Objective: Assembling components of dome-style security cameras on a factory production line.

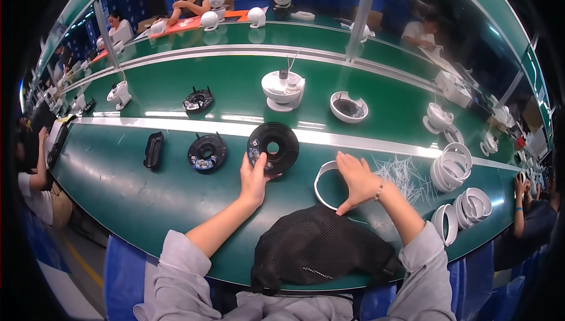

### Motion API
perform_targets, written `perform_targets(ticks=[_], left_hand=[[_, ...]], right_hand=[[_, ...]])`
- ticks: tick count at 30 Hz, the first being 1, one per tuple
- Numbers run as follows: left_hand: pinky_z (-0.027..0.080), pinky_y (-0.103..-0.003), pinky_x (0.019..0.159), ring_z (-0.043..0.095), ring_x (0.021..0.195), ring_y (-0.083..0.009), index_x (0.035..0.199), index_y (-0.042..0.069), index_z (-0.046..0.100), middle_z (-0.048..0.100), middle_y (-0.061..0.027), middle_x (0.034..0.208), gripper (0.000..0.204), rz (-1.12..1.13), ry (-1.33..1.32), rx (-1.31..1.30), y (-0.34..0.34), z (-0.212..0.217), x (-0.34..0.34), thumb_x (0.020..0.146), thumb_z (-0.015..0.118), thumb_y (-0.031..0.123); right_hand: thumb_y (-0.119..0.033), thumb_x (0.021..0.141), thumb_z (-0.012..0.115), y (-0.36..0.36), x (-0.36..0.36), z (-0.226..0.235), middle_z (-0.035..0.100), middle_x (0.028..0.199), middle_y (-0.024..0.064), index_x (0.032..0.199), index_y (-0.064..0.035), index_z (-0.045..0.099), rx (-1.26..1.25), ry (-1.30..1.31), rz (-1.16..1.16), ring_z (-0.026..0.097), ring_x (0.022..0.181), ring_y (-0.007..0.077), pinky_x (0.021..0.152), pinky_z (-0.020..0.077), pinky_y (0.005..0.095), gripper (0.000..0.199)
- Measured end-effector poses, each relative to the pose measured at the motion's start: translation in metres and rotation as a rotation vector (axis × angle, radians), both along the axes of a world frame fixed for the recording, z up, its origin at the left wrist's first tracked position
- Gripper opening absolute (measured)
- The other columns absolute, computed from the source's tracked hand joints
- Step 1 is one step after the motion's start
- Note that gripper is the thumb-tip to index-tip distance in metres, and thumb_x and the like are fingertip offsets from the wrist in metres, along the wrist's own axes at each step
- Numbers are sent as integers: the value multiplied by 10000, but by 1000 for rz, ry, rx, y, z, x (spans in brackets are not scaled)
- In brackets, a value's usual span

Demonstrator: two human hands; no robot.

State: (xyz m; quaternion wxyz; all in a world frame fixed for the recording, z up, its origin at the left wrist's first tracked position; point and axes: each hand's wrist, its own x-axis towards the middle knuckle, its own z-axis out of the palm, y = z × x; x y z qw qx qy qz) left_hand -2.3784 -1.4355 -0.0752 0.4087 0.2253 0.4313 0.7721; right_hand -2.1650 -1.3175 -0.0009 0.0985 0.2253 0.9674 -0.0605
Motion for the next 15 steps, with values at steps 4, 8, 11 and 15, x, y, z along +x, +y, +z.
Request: perform_targets(ticks=[4,8,11,15], left_hand=[[518,-372,680,560,878,-186,1129,68,354,506,-87,1034,281,-36,20,16,-3,-2,-10,861,435,86],[518,-371,708,552,894,-196,1188,77,308,487,-103,1060,413,84,-57,44,3,-6,-11,814,464,0],[498,-288,709,508,954,-185,1287,118,206,429,-111,1114,637,156,-45,27,22,-14,-1,756,508,-63],[362,-290,912,411,1101,-211,1335,25,39,347,-155,1241,773,92,169,164,37,-21,25,753,543,-37]], right_hand=[[-521,432,767,2,-8,7,217,1325,255,1273,111,142,-103,-58,19,219,1246,349,1020,181,452,1224],[-395,597,726,7,-14,-4,307,1312,160,1297,27,211,-1006,776,-153,323,1205,262,984,284,388,965],[-277,737,619,-13,-48,-16,410,1219,87,1281,-1,257,-1599,1121,-367,409,1127,214,947,336,353,709],[-215,677,680,-32,-79,-50,279,1317,151,1317,31,147,-1111,1153,-434,357,1168,255,964,301,359,868]])
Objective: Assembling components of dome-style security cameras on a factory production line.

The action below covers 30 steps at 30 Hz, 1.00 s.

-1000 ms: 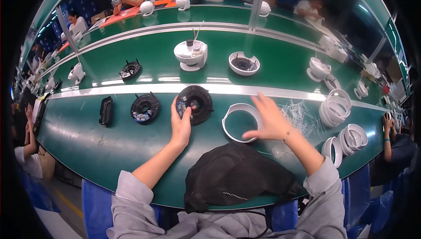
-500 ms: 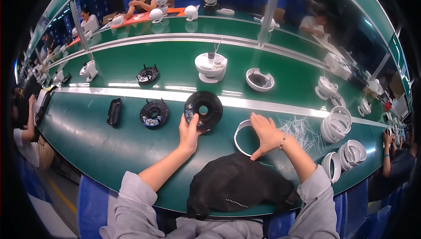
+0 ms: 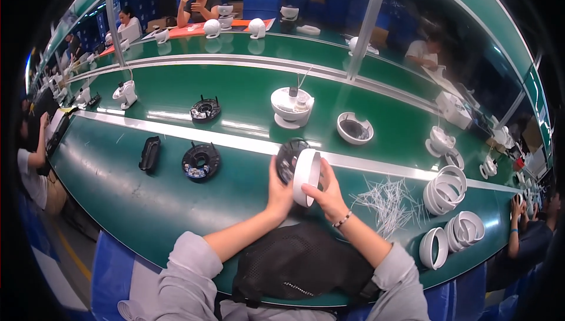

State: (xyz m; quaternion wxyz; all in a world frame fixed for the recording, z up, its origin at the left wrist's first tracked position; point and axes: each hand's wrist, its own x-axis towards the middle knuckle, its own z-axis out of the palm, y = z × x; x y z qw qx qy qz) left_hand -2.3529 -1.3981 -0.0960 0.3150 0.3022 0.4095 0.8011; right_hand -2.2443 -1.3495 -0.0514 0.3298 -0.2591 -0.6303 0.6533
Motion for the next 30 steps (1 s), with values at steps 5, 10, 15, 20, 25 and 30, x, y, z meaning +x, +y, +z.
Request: perform_targets(ticks=[5,10,15,20,25,30], left_hand=[[319,-336,962,372,1164,-231,1325,46,147,332,-137,1284,747,-228,-65,-44,-18,5,-8,700,553,-8],[275,-478,969,392,1144,-335,1278,45,313,412,-169,1244,651,-1082,-580,-59,-23,15,-73,709,491,307],[349,-455,925,462,1081,-304,1218,63,418,471,-150,1194,685,-998,-628,-237,-17,11,-87,790,340,593],[398,-447,864,542,918,-292,1024,-12,517,568,-151,1000,456,-736,-733,-146,-15,5,-84,702,380,281],[333,-449,945,470,1030,-305,1060,-28,474,510,-163,1093,540,-391,-768,8,-16,-8,-86,561,384,155],[277,-528,961,422,1107,-336,1166,20,422,480,-151,1153,618,-745,-671,-74,-21,-1,-81,557,431,125]], right_hand=[[-200,582,739,-9,7,0,177,1367,146,1342,-16,101,-35,162,67,222,1248,266,989,259,380,1009],[-157,512,796,14,5,-10,144,1379,133,1363,-71,5,302,59,347,153,1280,246,1000,226,370,1165],[-192,481,810,15,-4,6,154,1376,158,1359,-52,-22,633,-133,491,158,1277,236,1027,140,343,1217],[-278,561,751,20,-7,-1,241,1334,149,1354,-42,67,117,119,331,263,1230,236,1004,213,343,1074],[-320,680,637,15,-16,-15,415,1192,76,1285,-47,256,-536,387,200,429,1092,203,884,392,357,766],[-251,683,625,4,-22,-17,347,1258,104,1307,-41,204,-371,339,207,363,1160,225,951,316,359,782]])
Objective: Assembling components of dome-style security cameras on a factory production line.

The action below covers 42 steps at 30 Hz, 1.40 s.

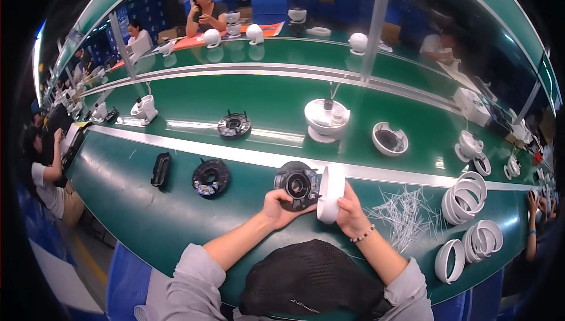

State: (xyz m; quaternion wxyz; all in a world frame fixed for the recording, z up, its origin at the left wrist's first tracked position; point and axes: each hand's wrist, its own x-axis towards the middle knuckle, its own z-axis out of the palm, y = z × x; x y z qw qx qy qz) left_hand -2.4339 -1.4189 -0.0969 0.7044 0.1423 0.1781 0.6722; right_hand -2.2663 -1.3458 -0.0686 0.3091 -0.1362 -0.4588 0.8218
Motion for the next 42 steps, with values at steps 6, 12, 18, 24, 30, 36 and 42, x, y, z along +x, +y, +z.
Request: perform_targets(ticks=[6,12,18,24,30,36,42], left_hand=[[239,-614,926,341,1175,-367,1249,104,369,381,-135,1276,646,-181,29,103,-6,4,-29,726,509,457],[300,-572,906,408,1122,-349,1268,108,350,403,-127,1260,753,-333,-133,117,-9,10,-37,725,387,628],[300,-452,966,403,1144,-315,1294,56,298,373,-182,1278,697,-55,56,22,-4,-5,-45,675,363,369],[272,-463,986,333,1202,-307,1260,39,328,263,-146,1359,630,-107,-14,36,-6,5,-40,765,311,428],[253,-698,847,358,1161,-356,1230,99,356,341,-121,1295,608,-224,-124,-29,-7,14,-18,772,394,497],[325,-656,829,356,1161,-355,1265,122,323,314,-126,1310,639,-214,-104,66,-5,11,-15,771,395,520],[367,-539,872,429,1110,-286,1237,83,375,407,-114,1249,620,-191,-31,45,-7,11,-17,799,355,521]], right_hand=[[-146,589,732,-3,-6,-6,123,1386,159,1350,-24,5,283,-129,117,219,1247,267,944,336,377,1060],[-138,559,775,-9,-9,1,157,1366,189,1339,10,-14,469,-229,127,234,1242,256,955,319,369,1120],[-200,558,776,-4,-12,-8,169,1369,161,1352,-31,18,360,-94,56,235,1244,256,965,312,357,1110],[-443,633,632,-9,-24,8,417,1179,109,1269,-34,259,-16,123,87,469,1034,186,849,419,310,844],[-544,633,545,3,-14,-4,285,1314,167,1329,-67,149,-58,121,-26,393,1132,346,938,346,419,932],[-486,667,548,11,-11,-8,456,1142,163,1267,-7,262,38,97,-155,476,1018,194,835,413,303,819],[-366,590,692,16,-14,-19,262,1324,172,1323,27,147,415,-100,-99,314,1203,243,975,277,346,994]])
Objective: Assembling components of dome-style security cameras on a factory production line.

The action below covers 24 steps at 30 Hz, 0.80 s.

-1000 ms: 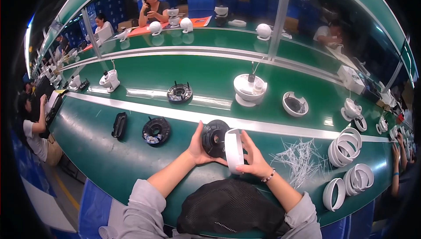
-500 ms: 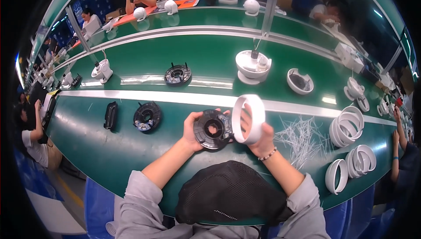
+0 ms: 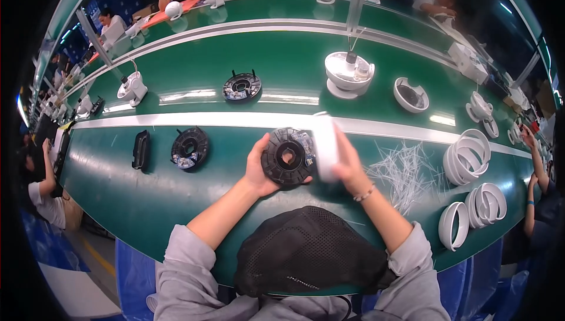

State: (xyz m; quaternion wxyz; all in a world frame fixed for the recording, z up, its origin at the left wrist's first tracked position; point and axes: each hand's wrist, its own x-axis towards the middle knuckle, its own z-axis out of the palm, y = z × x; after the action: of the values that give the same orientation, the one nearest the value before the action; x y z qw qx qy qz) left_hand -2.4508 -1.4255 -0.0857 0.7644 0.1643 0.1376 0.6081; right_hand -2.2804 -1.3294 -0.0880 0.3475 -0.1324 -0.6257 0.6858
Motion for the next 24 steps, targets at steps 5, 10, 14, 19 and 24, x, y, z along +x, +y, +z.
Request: perform_targets(ticks=[5,10,14,19,24], left_hand=[[364,-444,921,478,1054,-291,1184,60,435,493,-153,1142,579,227,143,-97,4,0,16,817,362,503],[360,-386,943,455,1094,-253,1232,45,379,453,-131,1201,695,238,269,-31,6,-1,31,826,237,591],[375,-363,935,442,1107,-238,1247,29,343,433,-139,1210,753,231,207,25,5,-4,31,822,185,630],[373,-355,935,450,1095,-234,1241,29,356,445,-133,1197,736,189,217,25,10,-5,33,830,190,617],[375,-356,930,454,1087,-233,1232,32,372,457,-127,1184,716,158,197,-4,12,-5,35,838,197,604]], right_hand=[[-362,499,773,-19,-3,15,224,1324,240,1310,43,153,697,-270,-259,258,1224,346,1001,229,387,1099],[-423,501,767,-41,-9,18,167,1316,282,1303,64,127,830,-406,-367,218,1195,408,971,241,442,1135],[-491,482,758,-45,-11,22,139,1320,285,1297,78,114,785,-527,-359,215,1191,421,964,242,455,1184],[-524,471,746,-38,-6,29,154,1311,289,1291,87,112,940,-552,-379,210,1198,424,956,246,466,1203],[-542,456,743,-36,-4,26,166,1307,289,1286,97,108,929,-563,-367,221,1197,419,954,246,470,1225]])
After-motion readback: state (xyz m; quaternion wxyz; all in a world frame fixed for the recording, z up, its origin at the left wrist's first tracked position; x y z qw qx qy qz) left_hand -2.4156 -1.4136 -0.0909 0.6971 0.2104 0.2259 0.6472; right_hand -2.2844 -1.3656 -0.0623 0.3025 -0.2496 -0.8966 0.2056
